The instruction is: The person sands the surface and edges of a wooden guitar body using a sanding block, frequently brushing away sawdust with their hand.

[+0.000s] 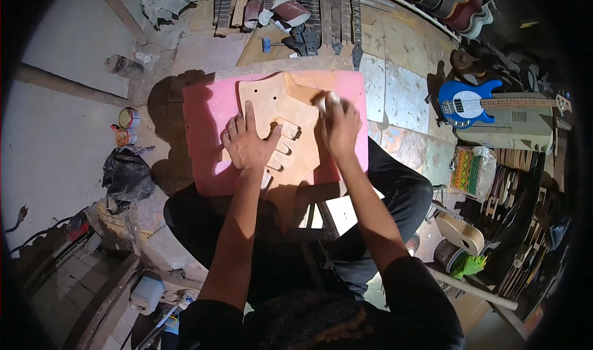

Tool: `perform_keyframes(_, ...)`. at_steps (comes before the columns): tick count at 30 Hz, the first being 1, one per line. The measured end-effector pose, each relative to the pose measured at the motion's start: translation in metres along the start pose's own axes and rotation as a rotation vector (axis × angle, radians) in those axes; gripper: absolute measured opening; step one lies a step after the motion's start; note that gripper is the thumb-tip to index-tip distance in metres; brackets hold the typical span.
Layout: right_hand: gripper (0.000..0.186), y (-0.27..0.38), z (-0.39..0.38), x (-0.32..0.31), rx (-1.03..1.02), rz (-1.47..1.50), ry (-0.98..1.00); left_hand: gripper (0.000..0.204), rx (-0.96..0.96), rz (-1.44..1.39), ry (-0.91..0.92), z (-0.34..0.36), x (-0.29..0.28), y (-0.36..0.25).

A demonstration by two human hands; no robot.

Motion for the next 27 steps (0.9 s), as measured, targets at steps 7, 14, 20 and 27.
perform_keyframes(7,0.048,-0.040,-0.070,0.026,-0.116,0.024,-0.157,0.099,0.021,-0.019,0.008,0.005,-0.005,-0.006)
perform_keyframes(14,0.050,-0.031,0.023,0.003,-0.023,0.103,-0.136,0.097,0.036,-0.042,0.011,0.001,0.003,-0.013)
perform_keyframes(20,0.043,-0.045,-0.083,0.016,-0.097,0.107,-0.131,0.099,0.005,0.042,-0.027,0.004,-0.001,-0.001)
perform_keyframes(27,0.047,-0.046,0.017,0.006,0.032,0.176,-0.114,0.093,0.037,-0.083,0.039,0.004,0.005,-0.018)
Point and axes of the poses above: each hand's wrist, its own z-axis towards the middle knuckle, its own x-axis out of the palm, y = z × x, the point moved 1 cm from there along z, towards the middle knuckle, and after that the axes turned 2 degrees about x, right-handed, at the moved point
